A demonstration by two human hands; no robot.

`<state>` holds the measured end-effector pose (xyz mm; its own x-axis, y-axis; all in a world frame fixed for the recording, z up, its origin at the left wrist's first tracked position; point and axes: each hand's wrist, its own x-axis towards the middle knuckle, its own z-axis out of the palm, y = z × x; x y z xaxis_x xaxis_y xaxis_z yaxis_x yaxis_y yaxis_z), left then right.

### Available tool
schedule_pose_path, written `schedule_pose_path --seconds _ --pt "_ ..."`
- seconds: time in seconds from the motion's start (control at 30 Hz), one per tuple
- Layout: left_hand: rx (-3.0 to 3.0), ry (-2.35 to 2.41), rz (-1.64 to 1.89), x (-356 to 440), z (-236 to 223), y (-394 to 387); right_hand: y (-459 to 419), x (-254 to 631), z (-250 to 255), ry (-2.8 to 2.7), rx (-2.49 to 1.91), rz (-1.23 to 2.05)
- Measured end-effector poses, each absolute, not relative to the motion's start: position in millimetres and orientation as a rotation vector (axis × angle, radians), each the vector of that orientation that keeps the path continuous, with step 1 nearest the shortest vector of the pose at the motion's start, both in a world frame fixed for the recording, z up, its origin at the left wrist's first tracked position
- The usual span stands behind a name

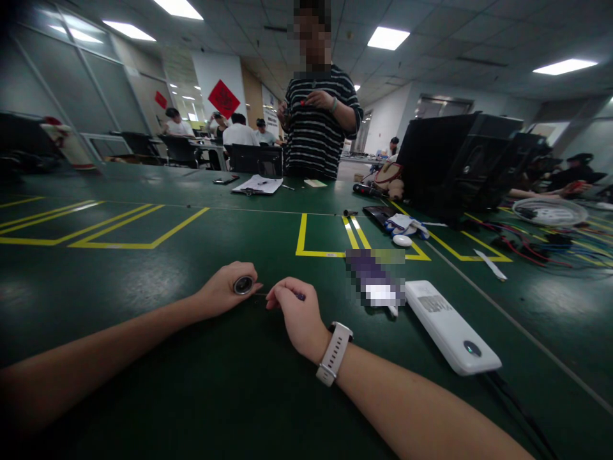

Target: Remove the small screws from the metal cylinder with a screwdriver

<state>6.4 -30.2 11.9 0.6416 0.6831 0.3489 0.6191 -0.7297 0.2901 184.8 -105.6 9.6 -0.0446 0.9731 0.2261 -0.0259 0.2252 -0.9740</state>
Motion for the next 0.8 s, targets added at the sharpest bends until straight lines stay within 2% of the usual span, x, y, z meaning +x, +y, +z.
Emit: schedule_pose_path --seconds 0.2,0.37,0.57,0.67,0.8 --pt "2.733 1.061 0.680 6.5 11.6 -29.9 -112.4 186.6 15.1 -1.426 -0.878 0.974" --pt "2.757 1.037 0.683 7.0 10.8 -29.4 -116.4 182.1 18.8 -1.701 -0.903 0.766" --pt "2.775 1.025 0.693 6.5 8.7 -27.6 -116.5 177.3 16.6 -1.763 -0.915 0.636" --pt "2.785 1.018 0.692 6.6 8.2 -27.4 -113.2 177.6 15.4 -1.698 -0.962 0.732" --pt "2.792 1.010 0.696 6.1 9.0 -28.5 -103.7 181.0 10.8 -1.454 -0.910 1.082"
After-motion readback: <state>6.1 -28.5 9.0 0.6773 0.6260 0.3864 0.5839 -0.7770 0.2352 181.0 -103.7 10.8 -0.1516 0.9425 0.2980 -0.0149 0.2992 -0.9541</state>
